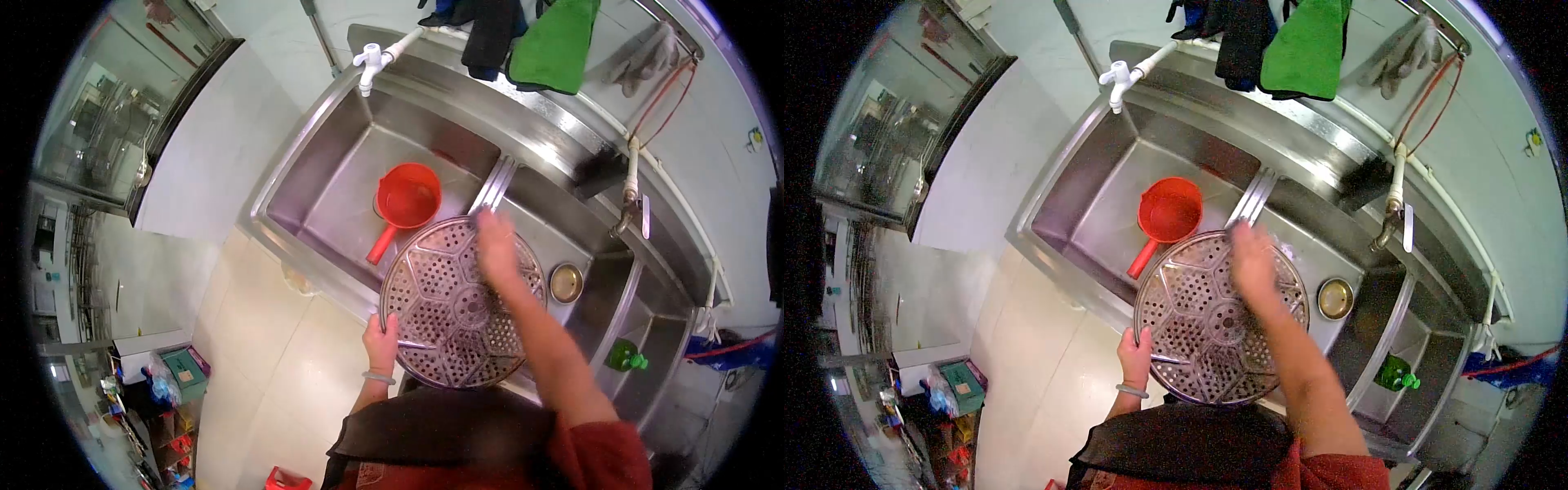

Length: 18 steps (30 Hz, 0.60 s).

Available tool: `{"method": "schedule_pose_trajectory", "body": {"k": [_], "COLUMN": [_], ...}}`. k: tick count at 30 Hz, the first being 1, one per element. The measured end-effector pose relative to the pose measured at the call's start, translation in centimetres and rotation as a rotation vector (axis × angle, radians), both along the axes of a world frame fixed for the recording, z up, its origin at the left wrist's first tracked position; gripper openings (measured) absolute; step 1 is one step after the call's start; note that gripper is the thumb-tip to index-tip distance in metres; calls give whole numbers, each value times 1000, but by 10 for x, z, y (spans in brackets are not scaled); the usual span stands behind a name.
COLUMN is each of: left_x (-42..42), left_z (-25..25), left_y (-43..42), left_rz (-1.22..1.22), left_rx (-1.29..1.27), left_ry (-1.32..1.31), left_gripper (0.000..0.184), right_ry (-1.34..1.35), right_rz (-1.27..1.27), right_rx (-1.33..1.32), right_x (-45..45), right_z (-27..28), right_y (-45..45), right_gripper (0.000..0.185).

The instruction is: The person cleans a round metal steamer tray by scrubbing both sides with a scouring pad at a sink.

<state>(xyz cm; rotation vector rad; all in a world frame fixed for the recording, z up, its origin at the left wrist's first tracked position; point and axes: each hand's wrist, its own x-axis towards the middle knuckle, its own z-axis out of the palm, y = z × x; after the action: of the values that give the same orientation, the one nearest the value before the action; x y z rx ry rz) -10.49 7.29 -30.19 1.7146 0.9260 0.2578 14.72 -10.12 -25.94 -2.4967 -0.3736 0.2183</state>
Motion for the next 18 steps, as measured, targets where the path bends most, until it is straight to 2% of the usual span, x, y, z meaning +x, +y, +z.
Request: {"method": "schedule_pose_trajectory", "body": {"k": [1,3,5,7,8,10,12,13,14,15,16,18], "left_x": [2,7,10,7,9,8,7,12,18,24,33,52], "left_z": [3,13,22,22,21,16,18,21,24,24,24,23], "left_y": [0,-1,-4,-4,0,7,11,14,17,19,21,27], "left_rz": [0,-2,-44,-66,-93,-126,-155,-218,-278,-276,-262,-257], "left_rx": [30,56,205,229,264,222,167,251,333,375,369,423], "left_ry": [2,-4,78,84,76,108,149,196,245,208,209,92], "left_gripper": [22,23,23,23,24,25,26,27,29,30,30,33], "right_ry": [-4,-511,97,-384,-352,-407,-345,-289,-250,-314,-313,-150], "right_rz": [-8,91,332,667,720,773,798,725,626,547,563,632], "right_rx": [3,-127,-232,176,280,242,150,106,-28,100,98,167], "right_x": [3,9,-30,-112,-133,-115,-78,-56,-41,-24,-10,17], "right_z": [-12,-43,28,-25,-13,-9,-6,-10,11,9,17,35], "right_y": [-5,-10,38,52,52,49,36,33,30,28,28,29], "right_gripper": [39,41,44,42,38,34,34,34,35,36,36,40]}}
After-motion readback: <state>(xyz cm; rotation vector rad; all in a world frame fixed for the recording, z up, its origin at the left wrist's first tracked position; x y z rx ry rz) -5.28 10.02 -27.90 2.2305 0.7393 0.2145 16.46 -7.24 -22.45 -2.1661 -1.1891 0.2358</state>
